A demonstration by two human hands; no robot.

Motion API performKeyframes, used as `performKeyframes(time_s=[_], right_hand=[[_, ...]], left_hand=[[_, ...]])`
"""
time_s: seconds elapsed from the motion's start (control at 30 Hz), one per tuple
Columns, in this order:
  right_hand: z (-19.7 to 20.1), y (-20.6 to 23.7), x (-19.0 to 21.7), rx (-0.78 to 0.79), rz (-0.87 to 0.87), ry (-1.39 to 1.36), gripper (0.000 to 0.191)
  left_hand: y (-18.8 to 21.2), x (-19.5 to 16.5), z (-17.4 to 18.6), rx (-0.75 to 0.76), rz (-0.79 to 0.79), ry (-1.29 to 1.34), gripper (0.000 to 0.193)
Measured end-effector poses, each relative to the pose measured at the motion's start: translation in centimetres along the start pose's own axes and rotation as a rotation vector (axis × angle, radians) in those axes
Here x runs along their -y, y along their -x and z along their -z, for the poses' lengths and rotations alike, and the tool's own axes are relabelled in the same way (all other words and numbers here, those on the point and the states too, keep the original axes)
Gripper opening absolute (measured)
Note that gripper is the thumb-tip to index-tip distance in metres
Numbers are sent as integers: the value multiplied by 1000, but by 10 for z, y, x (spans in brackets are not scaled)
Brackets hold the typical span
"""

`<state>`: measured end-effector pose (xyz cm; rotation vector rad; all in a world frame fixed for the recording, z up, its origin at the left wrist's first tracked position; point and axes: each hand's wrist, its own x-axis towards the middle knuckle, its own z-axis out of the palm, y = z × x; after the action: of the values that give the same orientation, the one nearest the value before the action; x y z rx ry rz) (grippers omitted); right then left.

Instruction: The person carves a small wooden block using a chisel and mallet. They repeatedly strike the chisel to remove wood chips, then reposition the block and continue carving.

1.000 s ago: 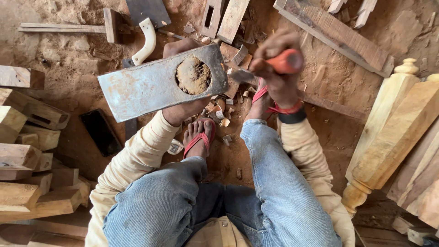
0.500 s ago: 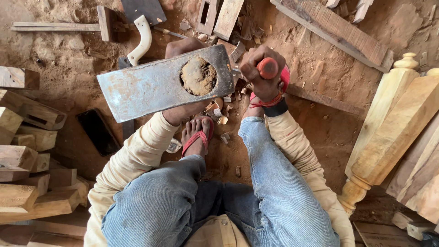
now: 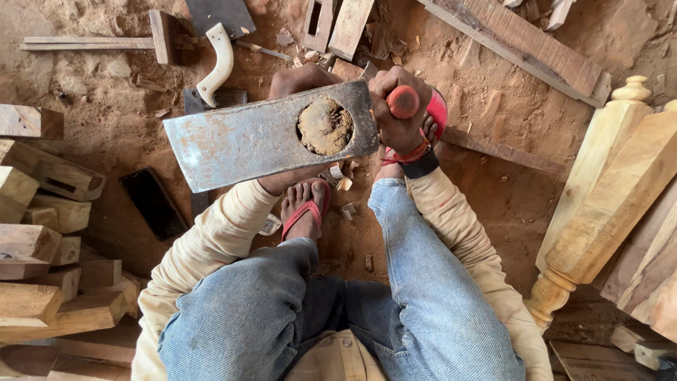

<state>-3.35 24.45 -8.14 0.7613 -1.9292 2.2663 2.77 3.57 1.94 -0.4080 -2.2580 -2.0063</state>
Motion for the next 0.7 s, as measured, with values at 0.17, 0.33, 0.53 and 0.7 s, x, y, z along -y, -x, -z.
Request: performKeyframes(time_s=[0.17, 0.33, 0.53, 0.7], right_hand=[[-11, 5, -21, -51, 173, -40, 23], [-6, 24, -17, 4, 172, 174, 26], [-1, 39, -29, 96, 147, 251, 27], [5, 30, -52, 82, 95, 301, 29]], left_hand=[[1, 5, -3, -7, -66, -121, 59], [-9, -37, 2, 74, -117, -234, 48], [-17, -60, 8, 265, -43, -380, 36], [-8, -30, 2, 250, -44, -784, 26]])
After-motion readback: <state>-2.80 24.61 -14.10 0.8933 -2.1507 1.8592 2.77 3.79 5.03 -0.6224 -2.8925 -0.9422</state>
